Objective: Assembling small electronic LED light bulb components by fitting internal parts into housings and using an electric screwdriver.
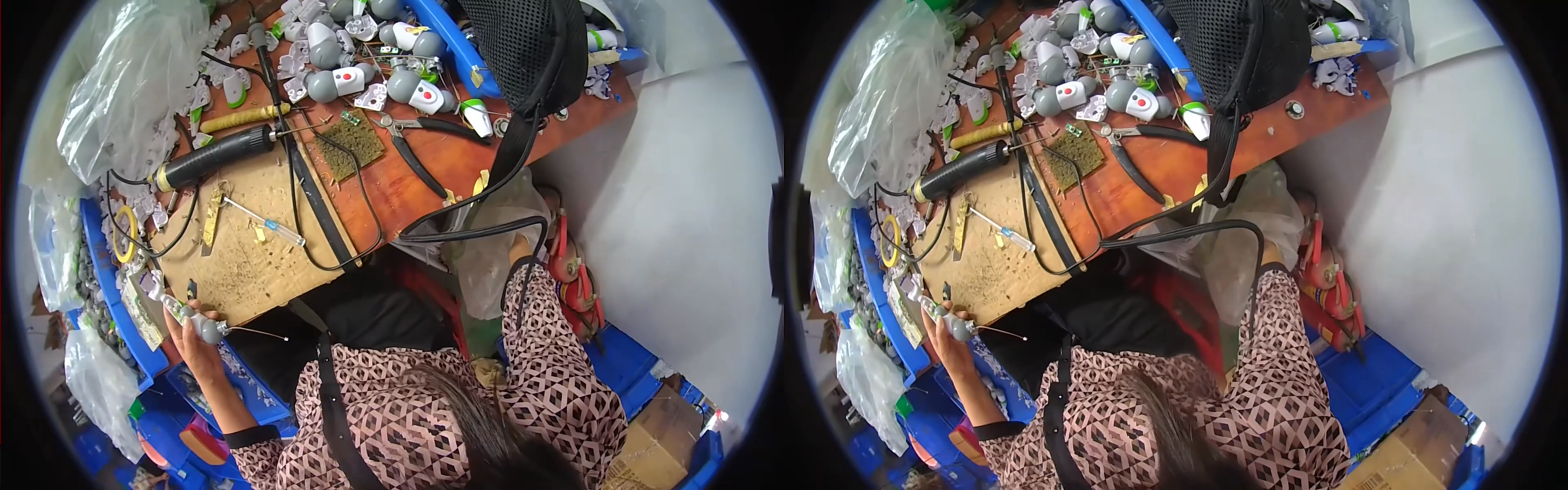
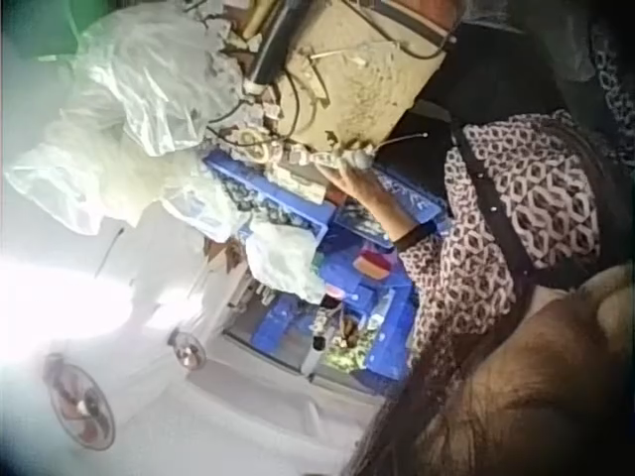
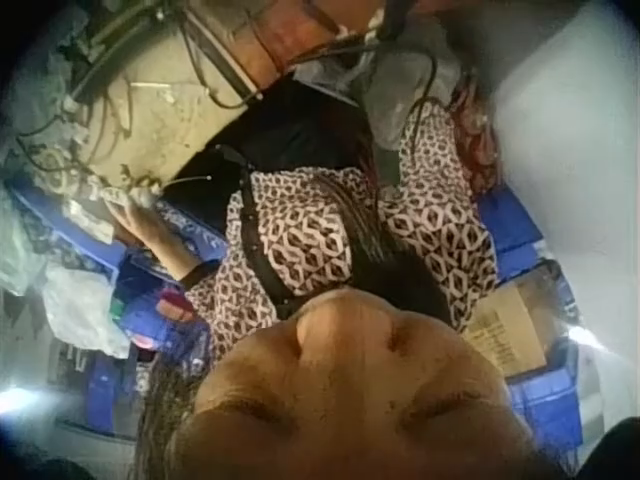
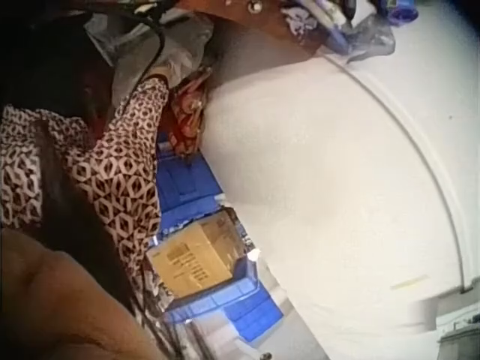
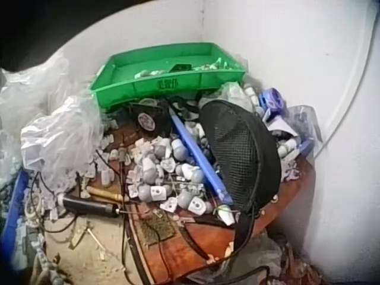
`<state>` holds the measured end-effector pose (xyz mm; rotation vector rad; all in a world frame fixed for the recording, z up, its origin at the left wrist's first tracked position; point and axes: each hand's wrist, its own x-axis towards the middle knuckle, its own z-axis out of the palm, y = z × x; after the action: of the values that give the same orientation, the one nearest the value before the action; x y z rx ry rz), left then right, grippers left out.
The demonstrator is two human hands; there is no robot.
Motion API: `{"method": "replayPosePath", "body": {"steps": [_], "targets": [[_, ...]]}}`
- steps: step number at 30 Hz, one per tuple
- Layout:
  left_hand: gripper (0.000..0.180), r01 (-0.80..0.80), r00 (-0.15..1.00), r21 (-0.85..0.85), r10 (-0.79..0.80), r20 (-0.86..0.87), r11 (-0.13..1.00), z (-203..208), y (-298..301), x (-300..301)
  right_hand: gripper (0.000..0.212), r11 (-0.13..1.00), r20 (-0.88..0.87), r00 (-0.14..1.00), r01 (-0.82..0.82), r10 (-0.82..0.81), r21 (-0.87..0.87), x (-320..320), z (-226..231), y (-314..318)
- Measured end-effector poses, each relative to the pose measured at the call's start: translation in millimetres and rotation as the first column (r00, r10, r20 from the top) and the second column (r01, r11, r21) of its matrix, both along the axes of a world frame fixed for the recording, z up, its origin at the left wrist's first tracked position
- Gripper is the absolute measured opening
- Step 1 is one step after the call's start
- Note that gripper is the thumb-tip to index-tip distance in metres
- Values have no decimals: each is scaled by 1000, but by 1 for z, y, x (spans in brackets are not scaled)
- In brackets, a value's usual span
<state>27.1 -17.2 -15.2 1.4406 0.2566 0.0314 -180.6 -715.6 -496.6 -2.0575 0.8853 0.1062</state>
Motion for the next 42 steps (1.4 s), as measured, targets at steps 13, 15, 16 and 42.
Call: {"method": "replayPosePath", "body": {"steps": [13,15,16,42], "targets": [[62,-76,997,55,76,-5,996,19,-17,-1,28,919,-162,928,-284,335,272,59,17,-25],[62,-104,994,67,105,-10,992,18,-17,-3,28,875,-140,891,-376,431,304,25,20,0],[62,-144,989,74,145,-6,987,21,-11,-11,28,832,-120,852,-453,510,321,44,18,5],[65,21,996,-197,-4,89,980,16,-6,-3,31,450,-269,361,-735,893,507,38,187,-72]]}}
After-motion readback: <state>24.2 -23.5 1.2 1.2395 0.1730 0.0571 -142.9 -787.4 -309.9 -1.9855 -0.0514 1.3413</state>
